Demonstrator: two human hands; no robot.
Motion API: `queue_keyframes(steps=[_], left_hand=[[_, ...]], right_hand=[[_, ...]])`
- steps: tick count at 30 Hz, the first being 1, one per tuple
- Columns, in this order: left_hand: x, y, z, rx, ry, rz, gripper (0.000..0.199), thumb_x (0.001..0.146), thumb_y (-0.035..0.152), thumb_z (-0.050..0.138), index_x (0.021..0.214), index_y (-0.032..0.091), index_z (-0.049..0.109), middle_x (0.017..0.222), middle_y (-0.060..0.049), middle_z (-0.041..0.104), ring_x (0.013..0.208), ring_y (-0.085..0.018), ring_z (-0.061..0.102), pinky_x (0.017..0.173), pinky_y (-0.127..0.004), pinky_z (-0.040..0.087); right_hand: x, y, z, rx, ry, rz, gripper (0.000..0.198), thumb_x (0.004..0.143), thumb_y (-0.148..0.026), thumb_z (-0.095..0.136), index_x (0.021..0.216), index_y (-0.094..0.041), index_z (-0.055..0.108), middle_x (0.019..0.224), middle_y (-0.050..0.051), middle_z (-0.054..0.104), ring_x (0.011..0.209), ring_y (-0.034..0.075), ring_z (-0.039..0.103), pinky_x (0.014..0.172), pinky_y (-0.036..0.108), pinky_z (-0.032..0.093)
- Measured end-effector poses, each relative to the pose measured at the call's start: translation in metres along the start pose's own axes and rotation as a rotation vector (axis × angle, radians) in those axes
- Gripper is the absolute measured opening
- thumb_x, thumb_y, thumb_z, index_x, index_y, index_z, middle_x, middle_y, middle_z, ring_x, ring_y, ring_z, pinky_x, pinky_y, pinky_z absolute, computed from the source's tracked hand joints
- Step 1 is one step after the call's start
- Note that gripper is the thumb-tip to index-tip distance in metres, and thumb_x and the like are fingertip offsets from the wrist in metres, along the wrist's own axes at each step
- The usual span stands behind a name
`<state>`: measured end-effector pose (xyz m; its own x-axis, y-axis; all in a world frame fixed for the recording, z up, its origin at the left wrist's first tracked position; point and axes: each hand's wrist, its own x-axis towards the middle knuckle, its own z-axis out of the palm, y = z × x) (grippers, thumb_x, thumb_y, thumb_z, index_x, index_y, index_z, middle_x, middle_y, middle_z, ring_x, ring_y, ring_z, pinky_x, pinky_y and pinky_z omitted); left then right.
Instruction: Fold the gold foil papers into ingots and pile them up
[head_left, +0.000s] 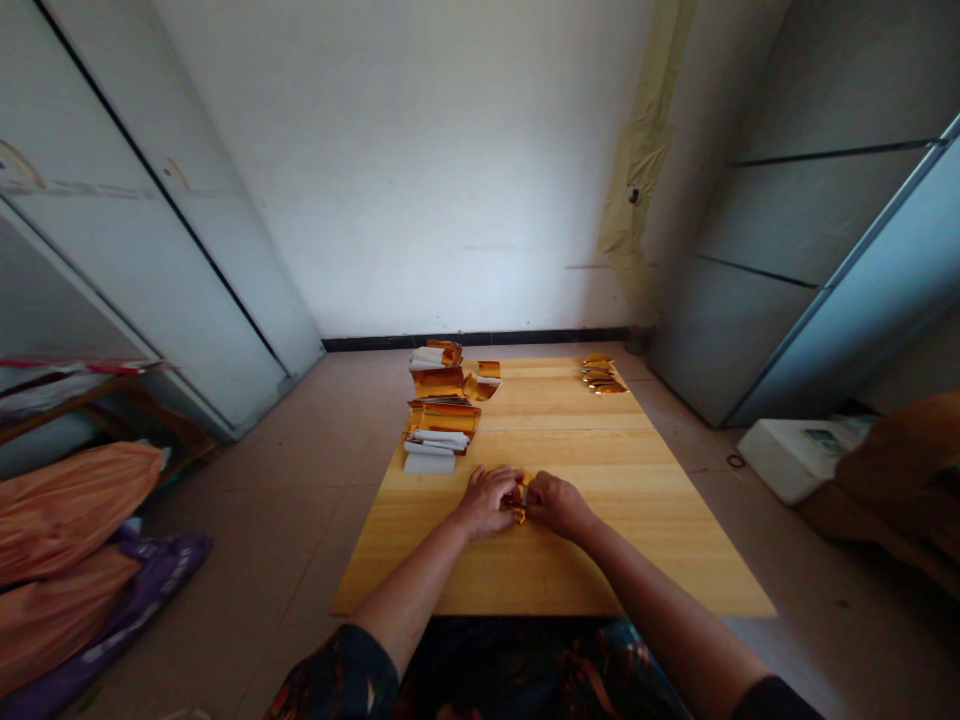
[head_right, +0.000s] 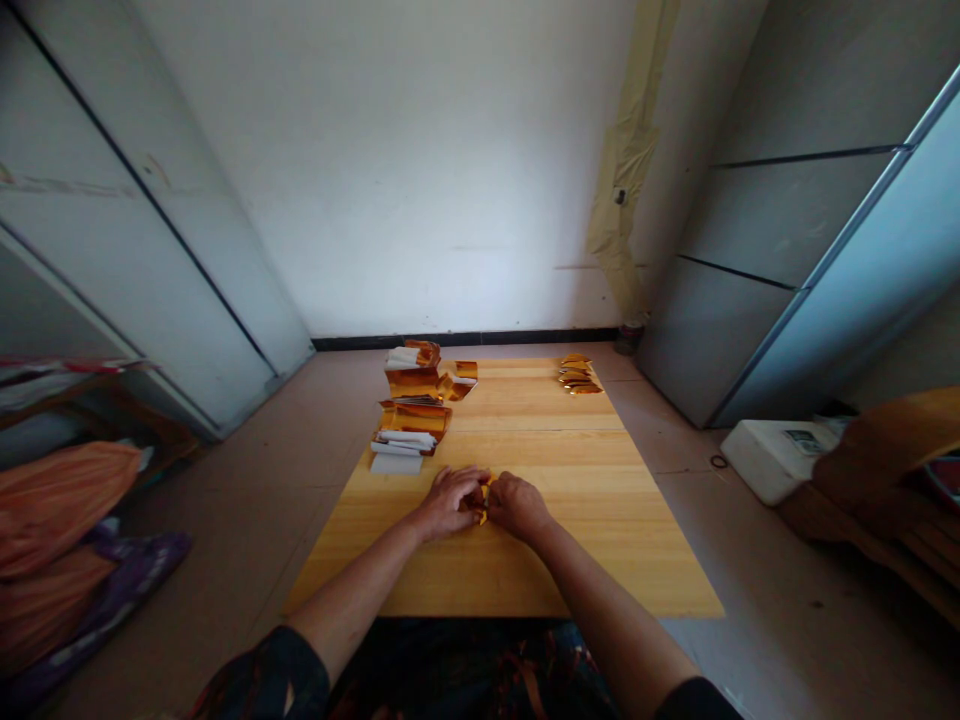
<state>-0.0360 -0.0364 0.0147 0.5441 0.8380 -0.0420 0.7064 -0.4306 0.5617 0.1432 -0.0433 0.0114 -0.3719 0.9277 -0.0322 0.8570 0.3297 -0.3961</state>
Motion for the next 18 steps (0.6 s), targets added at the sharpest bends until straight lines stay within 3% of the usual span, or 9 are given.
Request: queue_keyframes(steps=[10, 18], left_hand=[[0.0028, -0.0014, 0.0031, -0.014, 0.021, -0.010, 0.011, 0.068, 0.025, 0.069, 0.077, 0.023, 0.063, 0.133, 0.000, 0.053, 0.128, -0.026, 0.040, 0.109, -0.051, 0.017], [0.0026, -0.0007, 0.0064, 0.021, 0.065, 0.000, 0.008, 0.074, 0.024, 0.061, 0.081, 0.023, 0.065, 0.133, -0.003, 0.054, 0.127, -0.024, 0.041, 0.108, -0.050, 0.018]], right_hand=[[-0.0021, -0.0002, -0.0049, 0.097, -0.010, 0.043, 0.003, 0.072, -0.019, 0.062, 0.074, -0.017, 0.062, 0.077, 0.000, 0.056, 0.067, 0.010, 0.049, 0.058, 0.019, 0.031], [-0.0011, -0.0005, -0.0052, 0.103, -0.008, 0.042, 0.001, 0.072, -0.018, 0.062, 0.072, -0.017, 0.062, 0.077, 0.000, 0.055, 0.067, 0.010, 0.049, 0.059, 0.019, 0.031]])
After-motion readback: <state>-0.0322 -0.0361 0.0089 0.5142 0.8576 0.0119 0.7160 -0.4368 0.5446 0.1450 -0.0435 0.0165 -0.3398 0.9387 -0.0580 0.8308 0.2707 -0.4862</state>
